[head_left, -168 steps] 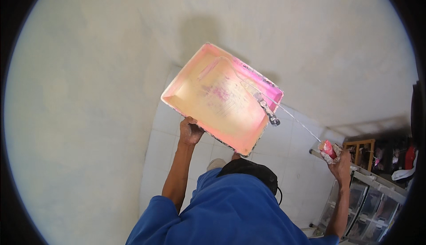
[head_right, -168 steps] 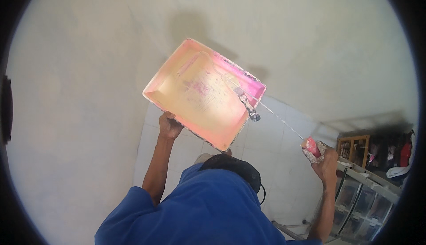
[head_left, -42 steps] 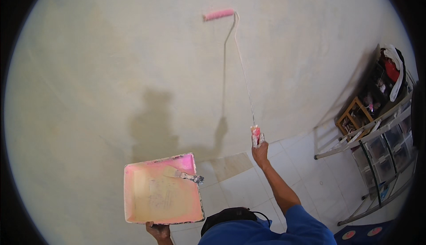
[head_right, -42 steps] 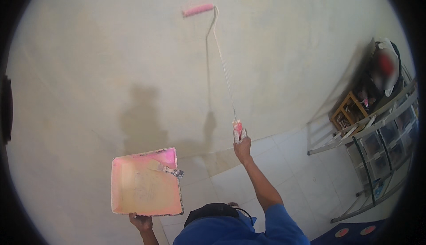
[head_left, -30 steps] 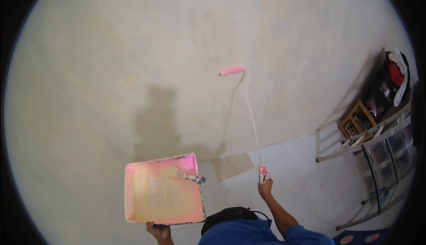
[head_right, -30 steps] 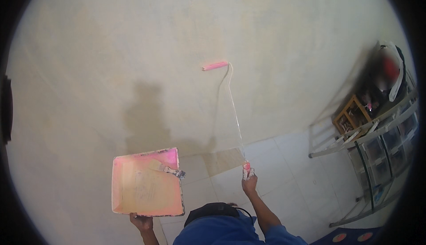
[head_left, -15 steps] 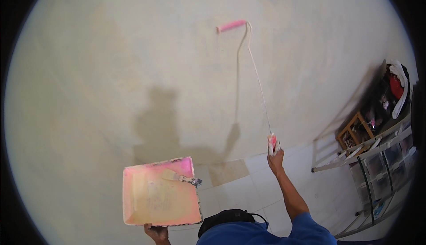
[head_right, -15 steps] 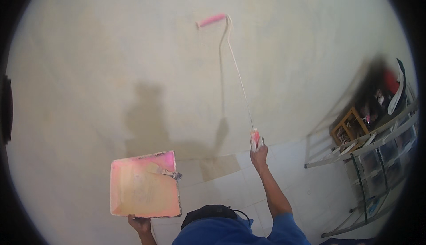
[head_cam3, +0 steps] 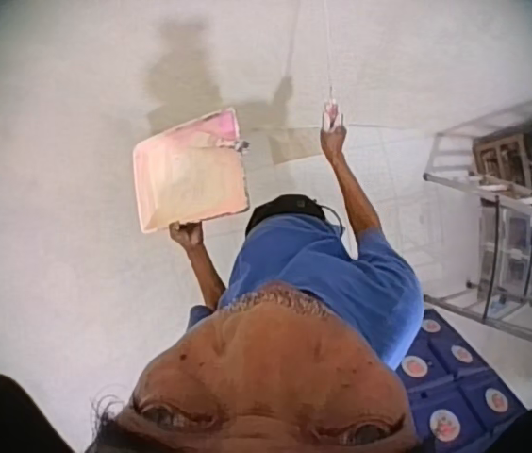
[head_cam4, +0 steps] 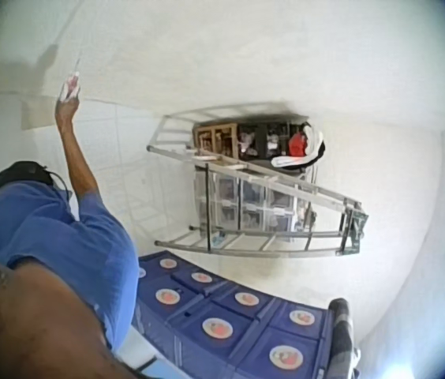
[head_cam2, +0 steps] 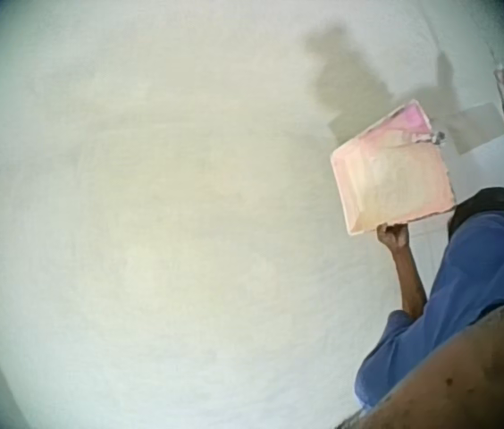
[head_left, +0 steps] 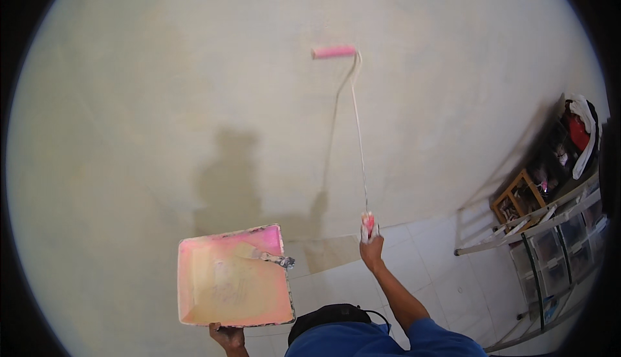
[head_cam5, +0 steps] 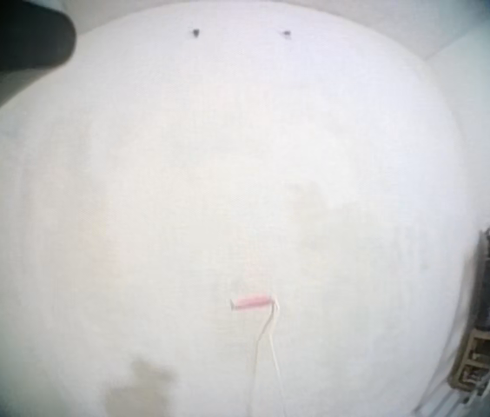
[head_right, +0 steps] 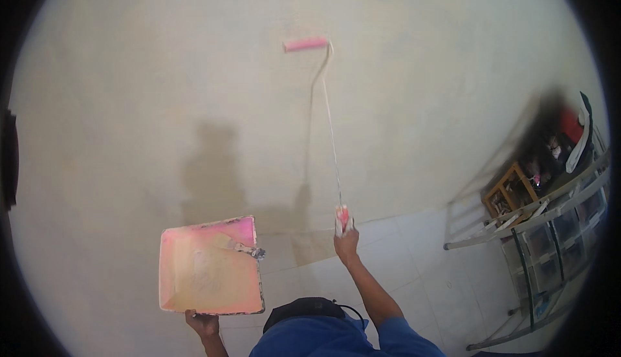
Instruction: The person paints a wall using a roller and a paint tray. The person dips the roller into the pink paint in the tray and applies it to the wall in vertical strokes.
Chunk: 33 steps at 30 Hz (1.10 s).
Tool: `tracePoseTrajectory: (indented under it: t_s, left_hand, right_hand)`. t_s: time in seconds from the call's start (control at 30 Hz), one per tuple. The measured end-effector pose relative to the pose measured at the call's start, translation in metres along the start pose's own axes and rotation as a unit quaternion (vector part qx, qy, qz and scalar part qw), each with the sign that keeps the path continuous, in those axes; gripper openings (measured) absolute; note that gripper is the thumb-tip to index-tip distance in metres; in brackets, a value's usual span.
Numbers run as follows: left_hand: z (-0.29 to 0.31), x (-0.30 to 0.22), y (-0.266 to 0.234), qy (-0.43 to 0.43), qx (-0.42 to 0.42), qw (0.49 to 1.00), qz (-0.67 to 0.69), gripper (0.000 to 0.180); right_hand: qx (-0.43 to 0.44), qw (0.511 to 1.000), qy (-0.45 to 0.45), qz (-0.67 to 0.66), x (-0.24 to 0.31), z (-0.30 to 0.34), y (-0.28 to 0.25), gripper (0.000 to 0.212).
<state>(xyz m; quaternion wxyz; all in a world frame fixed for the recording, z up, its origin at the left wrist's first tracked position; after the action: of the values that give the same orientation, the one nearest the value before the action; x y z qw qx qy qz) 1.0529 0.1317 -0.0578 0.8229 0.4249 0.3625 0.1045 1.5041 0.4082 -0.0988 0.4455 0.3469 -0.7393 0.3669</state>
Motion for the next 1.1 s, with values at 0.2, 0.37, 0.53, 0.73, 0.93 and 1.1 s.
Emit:
tracePoseTrajectory:
  t_s: [0.2, 0.37, 0.53, 0.73, 0.93, 1.1]
  left_hand:
    - [-0.009, -0.001, -0.002, -0.030, 0.054, 0.998, -0.027, 0.006]
    - [-0.009, -0.005, -0.003, -0.011, 0.012, 0.999, -0.036, 0.003]
    - [-0.012, -0.007, 0.004, -0.017, 0.039, 0.999, -0.032, 0.004]
    - [-0.012, -0.009, -0.001, -0.011, 0.026, 0.999, -0.037, 0.004]
    - [-0.005, -0.008, 0.009, -0.018, 0.051, 0.998, -0.034, 0.015]
    - [0.006, -0.007, 0.015, -0.004, -0.057, 0.998, -0.034, 0.017]
  right_hand:
    - [0.048, 0.995, 0.072, 0.054, -0.044, 0.064, -0.020, 0.026]
    - [0.013, 0.999, 0.022, 0.027, -0.018, 0.053, -0.012, 0.022]
    - [0.035, 0.999, -0.040, -0.009, 0.010, 0.012, 0.015, 0.021]
    - [-0.007, 0.997, -0.045, -0.062, 0.074, -0.059, 0.022, 0.010]
    - [-0.015, 0.996, -0.051, -0.070, 0.051, -0.016, 0.036, 0.018]
    - [-0.053, 0.992, -0.112, -0.013, 0.064, -0.012, 0.020, 0.014]
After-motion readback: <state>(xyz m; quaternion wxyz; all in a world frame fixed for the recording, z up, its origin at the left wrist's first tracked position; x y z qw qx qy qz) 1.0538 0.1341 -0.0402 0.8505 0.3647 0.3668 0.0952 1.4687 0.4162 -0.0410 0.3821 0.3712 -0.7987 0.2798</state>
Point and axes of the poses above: each hand's wrist, its own z-axis away from the middle knuckle, its own y-axis out of the palm, x = y × z, the point moved 10 cm from there along -z, towards the middle knuckle, and after that the axes turned 2 degrees about -x, right-handed, at the moved point
